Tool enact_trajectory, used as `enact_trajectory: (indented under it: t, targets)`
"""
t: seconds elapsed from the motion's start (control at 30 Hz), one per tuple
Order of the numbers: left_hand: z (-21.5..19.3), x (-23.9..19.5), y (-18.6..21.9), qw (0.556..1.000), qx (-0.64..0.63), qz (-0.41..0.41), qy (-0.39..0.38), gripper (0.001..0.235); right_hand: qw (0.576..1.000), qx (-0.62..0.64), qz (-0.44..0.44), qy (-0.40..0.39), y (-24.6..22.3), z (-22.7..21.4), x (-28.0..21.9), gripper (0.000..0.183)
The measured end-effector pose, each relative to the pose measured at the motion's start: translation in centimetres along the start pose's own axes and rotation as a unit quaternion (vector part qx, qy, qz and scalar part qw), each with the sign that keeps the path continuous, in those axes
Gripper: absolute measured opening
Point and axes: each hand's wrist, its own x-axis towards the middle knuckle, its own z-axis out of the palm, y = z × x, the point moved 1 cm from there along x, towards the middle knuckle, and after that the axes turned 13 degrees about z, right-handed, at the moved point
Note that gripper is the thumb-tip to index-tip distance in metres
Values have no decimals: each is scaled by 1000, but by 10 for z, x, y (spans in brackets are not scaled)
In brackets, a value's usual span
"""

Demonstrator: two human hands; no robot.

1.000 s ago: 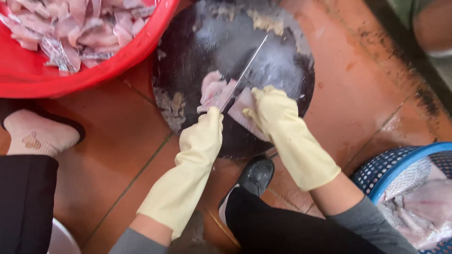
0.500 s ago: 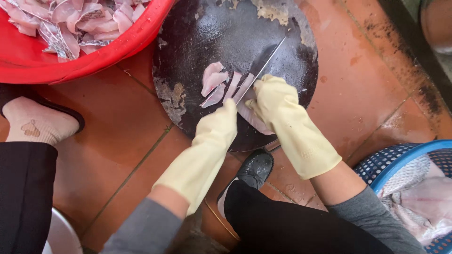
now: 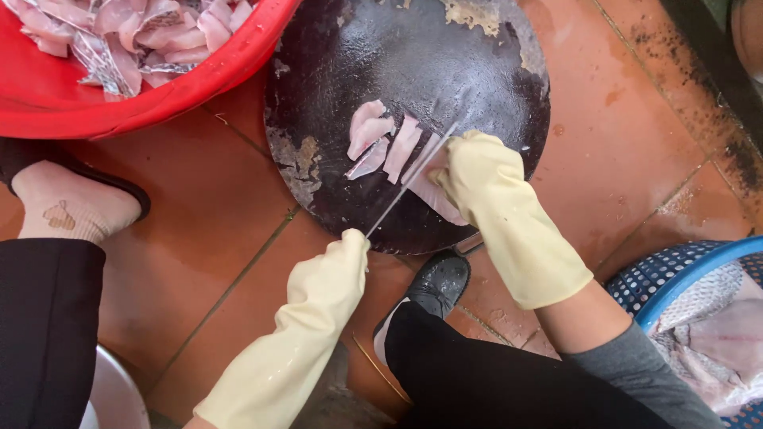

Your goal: The person slices raw fish fillets into thin strips using a knife on a round wooden cutting board. They transfer the cut pieces into a red basin filled with water and continue processing more fillets from a blue basket.

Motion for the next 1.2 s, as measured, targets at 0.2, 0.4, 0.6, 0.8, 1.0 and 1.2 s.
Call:
enact_trajectory:
  t: [0.2,0.4,0.6,0.8,1.0,1.2]
  targets:
    - [-14,56,32,998,20,44,45,35,1000,2,7,-13,6,16,3,45]
    - [-34,126,56,980,-7,88,181,27,1000,8,17,-2,10,13,0,50]
    - [-24,7,9,981,113,45,-149,33,998,55,43,-8,11,0,2,53]
    - [9,-6,2,1000,-13,-3,-19,43,999,17,9,29,24,28,11,46]
    - [-25,35,42,999,14,16,-41,38,999,6,30,27,19,41,18,45]
    - [-28,111,66,989,10,86,122,41,999,16,47,16,23,26,5,48]
